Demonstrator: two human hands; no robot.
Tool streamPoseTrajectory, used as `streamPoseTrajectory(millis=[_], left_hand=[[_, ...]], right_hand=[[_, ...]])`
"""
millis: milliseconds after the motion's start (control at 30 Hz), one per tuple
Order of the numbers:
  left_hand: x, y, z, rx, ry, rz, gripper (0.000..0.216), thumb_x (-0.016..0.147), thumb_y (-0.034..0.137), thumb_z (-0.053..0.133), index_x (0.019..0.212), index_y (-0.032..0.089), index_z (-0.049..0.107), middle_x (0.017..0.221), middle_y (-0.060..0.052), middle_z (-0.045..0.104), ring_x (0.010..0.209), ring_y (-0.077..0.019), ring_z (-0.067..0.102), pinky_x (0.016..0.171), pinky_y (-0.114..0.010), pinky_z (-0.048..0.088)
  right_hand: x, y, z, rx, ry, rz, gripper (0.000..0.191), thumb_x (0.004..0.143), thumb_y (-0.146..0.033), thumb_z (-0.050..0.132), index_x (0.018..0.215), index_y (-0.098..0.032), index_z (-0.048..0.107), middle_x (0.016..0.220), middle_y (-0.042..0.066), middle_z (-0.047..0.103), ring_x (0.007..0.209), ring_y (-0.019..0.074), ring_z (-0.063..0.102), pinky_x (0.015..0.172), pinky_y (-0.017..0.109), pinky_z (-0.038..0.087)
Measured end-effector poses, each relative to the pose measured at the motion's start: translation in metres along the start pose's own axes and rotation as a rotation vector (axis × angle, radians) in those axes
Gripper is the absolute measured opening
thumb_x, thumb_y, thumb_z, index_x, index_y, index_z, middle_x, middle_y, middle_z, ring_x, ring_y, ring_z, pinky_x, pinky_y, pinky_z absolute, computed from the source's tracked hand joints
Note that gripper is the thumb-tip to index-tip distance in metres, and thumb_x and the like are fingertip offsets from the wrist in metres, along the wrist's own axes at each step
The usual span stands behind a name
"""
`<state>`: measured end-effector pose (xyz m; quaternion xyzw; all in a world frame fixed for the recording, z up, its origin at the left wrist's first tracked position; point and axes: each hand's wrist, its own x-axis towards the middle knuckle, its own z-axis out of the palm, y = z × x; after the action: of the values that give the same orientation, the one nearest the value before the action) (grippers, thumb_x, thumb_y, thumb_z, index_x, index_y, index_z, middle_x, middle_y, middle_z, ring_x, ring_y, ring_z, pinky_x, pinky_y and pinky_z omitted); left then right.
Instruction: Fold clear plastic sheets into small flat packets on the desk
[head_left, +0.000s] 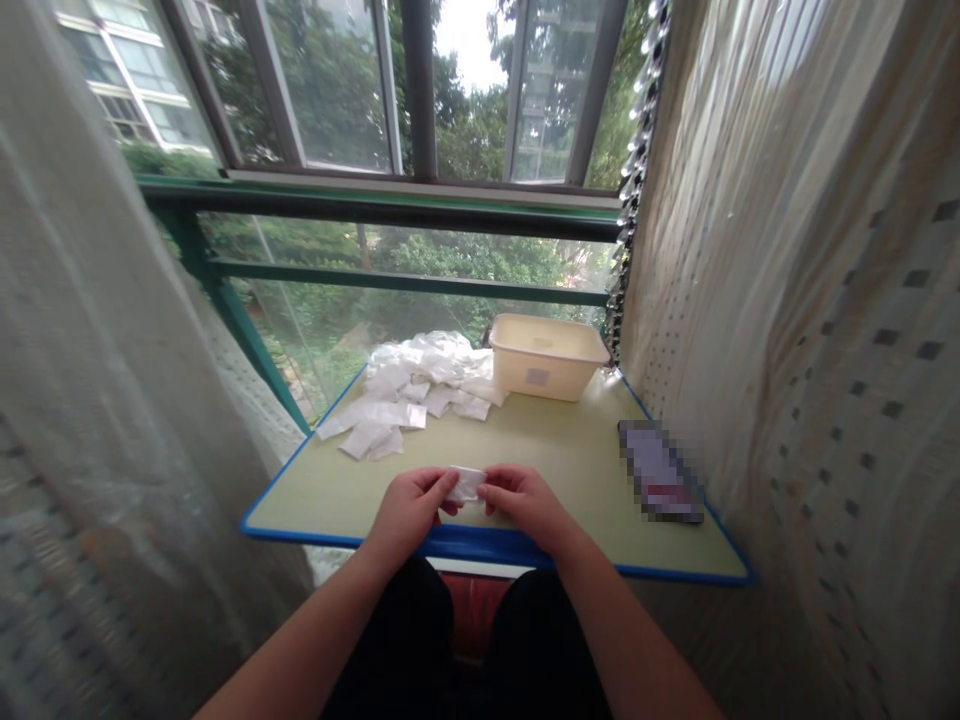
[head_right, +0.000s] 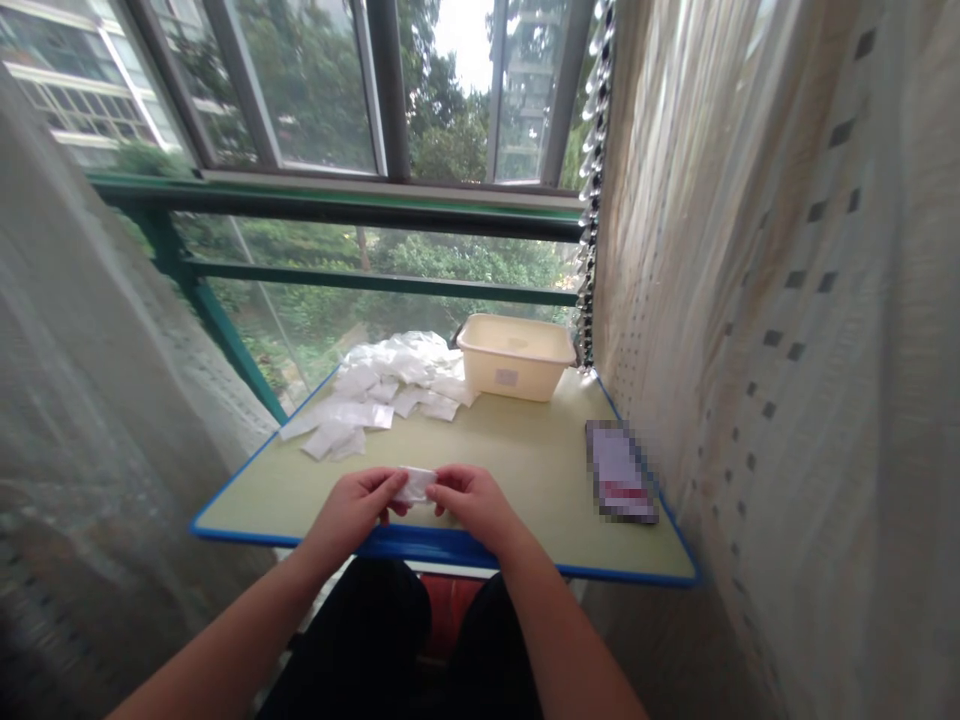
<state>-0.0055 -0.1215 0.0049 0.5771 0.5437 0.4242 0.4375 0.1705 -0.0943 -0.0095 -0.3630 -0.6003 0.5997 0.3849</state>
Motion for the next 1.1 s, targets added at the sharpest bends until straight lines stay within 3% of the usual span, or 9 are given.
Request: streamPoseTrajectory(millis=[200, 600, 767, 933, 1100], left_hand=[[-0.003, 0.005, -0.01, -0.029, -0.161, -0.079, 0.037, 0.073, 0.045, 0.056, 0.087, 0.011, 0.064, 0.074, -0.009, 0.068, 0.064, -0.0185, 0.063, 0.046, -0.022, 0.042], [-0.004, 0.006, -0.004, 0.0, -0.138, -0.152, 0.027, 0.069, 0.039, 0.06, 0.075, 0.013, 0.063, 0.069, -0.006, 0.068, 0.06, -0.0173, 0.063, 0.044, -0.021, 0.042], [0.001, 0.009, -0.006, -0.022, -0.208, -0.182, 0.03, 0.07, 0.04, 0.06, 0.077, 0.012, 0.063, 0.072, -0.008, 0.069, 0.064, -0.0184, 0.064, 0.046, -0.022, 0.042], [0.012, 0.013, -0.005, -0.059, -0.225, -0.186, 0.031, 0.07, 0.041, 0.058, 0.079, 0.011, 0.062, 0.073, -0.008, 0.068, 0.063, -0.018, 0.063, 0.045, -0.022, 0.042], [0.026, 0.015, 0.005, -0.037, -0.296, -0.144, 0.031, 0.073, 0.04, 0.055, 0.082, 0.012, 0.062, 0.077, -0.009, 0.067, 0.062, -0.0166, 0.062, 0.044, -0.021, 0.04]], right_hand=[[0.0, 0.005, 0.002, -0.038, 0.059, -0.004, 0.025, 0.07, -0.036, 0.062, 0.085, -0.015, 0.063, 0.065, -0.001, 0.06, 0.056, 0.0092, 0.052, 0.054, 0.022, 0.04], [-0.006, 0.004, 0.001, -0.055, 0.059, -0.026, 0.03, 0.07, -0.032, 0.063, 0.095, -0.016, 0.066, 0.078, 0.002, 0.066, 0.069, 0.0129, 0.057, 0.068, 0.027, 0.045], [-0.005, 0.003, 0.002, 0.018, 0.103, 0.013, 0.031, 0.067, -0.033, 0.066, 0.093, -0.016, 0.064, 0.069, -0.001, 0.062, 0.057, 0.0099, 0.054, 0.056, 0.024, 0.045], [-0.004, 0.0, 0.004, 0.102, 0.053, 0.055, 0.025, 0.066, -0.034, 0.066, 0.079, -0.013, 0.065, 0.067, 0.002, 0.062, 0.058, 0.0128, 0.056, 0.049, 0.024, 0.047], [-0.002, 0.002, 0.002, 0.066, 0.244, 0.05, 0.024, 0.071, -0.035, 0.059, 0.072, -0.012, 0.064, 0.061, 0.001, 0.06, 0.046, 0.0087, 0.05, 0.04, 0.021, 0.043]])
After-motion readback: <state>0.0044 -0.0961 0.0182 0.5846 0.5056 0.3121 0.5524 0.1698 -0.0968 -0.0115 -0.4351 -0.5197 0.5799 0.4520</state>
